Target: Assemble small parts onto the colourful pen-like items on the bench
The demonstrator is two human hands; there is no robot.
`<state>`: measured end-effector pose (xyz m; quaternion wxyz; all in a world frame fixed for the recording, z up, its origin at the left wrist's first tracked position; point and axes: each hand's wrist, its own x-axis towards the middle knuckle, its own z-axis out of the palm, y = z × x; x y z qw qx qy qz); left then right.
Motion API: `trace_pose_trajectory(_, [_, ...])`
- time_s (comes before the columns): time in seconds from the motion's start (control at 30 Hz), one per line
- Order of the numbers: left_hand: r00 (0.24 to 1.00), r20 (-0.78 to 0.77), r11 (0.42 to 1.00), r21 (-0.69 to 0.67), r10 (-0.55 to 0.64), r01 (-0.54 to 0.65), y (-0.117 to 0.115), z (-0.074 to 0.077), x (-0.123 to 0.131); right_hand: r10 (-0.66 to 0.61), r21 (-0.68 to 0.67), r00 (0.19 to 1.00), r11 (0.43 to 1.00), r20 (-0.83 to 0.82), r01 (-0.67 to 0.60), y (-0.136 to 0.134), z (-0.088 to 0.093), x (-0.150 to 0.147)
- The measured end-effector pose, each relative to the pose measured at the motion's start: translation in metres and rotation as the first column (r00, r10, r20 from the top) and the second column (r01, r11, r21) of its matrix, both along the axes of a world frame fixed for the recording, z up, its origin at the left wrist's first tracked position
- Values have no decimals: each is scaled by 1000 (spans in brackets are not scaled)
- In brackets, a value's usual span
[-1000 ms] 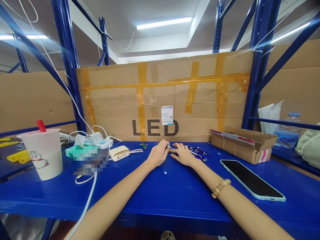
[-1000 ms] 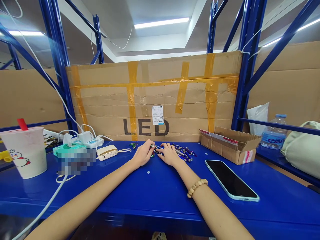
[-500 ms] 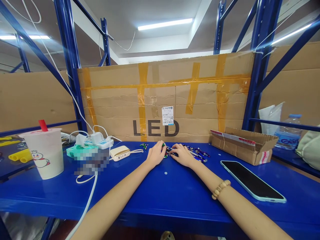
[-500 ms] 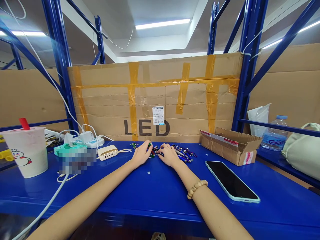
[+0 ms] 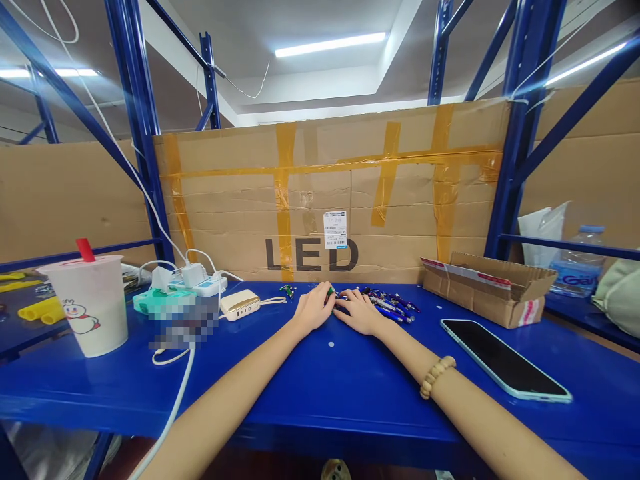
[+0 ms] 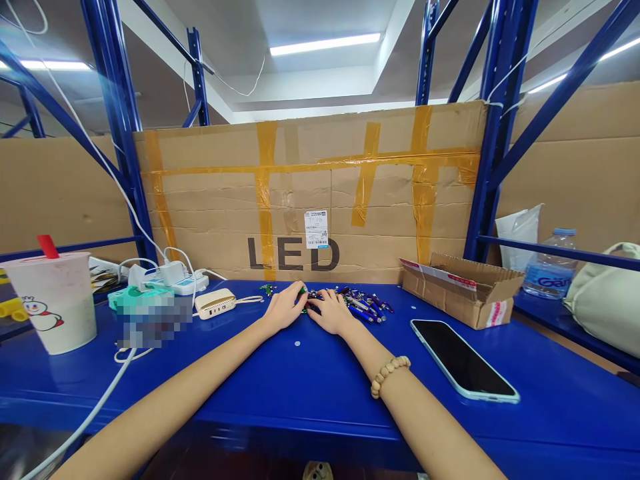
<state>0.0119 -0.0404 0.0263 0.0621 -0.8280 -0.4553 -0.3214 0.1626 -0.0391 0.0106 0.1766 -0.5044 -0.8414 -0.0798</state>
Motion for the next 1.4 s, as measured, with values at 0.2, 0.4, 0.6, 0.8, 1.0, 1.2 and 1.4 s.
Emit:
trace_pose_trajectory(0.2, [1000, -4, 1000, 16, -17, 17, 0, -1, 0, -22, 50, 1000, 998, -19, 23, -1, 4, 2])
trace_pose_trajectory(0.4, [1000, -13, 1000, -5, -24, 24, -1, 1, 1, -42, 90, 999, 995, 2, 42, 1, 5, 4])
trace_pose_trajectory(0.6, [999, -43, 1000, -11, -20, 20, -2, 1, 0, -53, 72, 998, 996, 16, 52, 1, 9, 6])
trace_pose_trajectory(0.8, [999, -41, 999, -44, 5, -7, -3, 2, 1, -75, 23, 997, 997, -23, 75, -2, 13, 6])
trace_pose_trajectory(1.0, [997, -70, 996, -91, -8, 2, -2, 2, 1, -94, 14, 993, 995, -78, 95, 2, 10, 9])
trace_pose_trajectory(1.2, [990, -144, 991, -131, -12, -7, 5, -2, 0, -144, -5, 982, 989, -118, 145, 3, 9, 10])
trace_pose_trajectory(1.4, [988, -156, 991, -134, -21, -1, 5, -2, -1, -146, 41, 981, 987, -129, 152, 4, 9, 8])
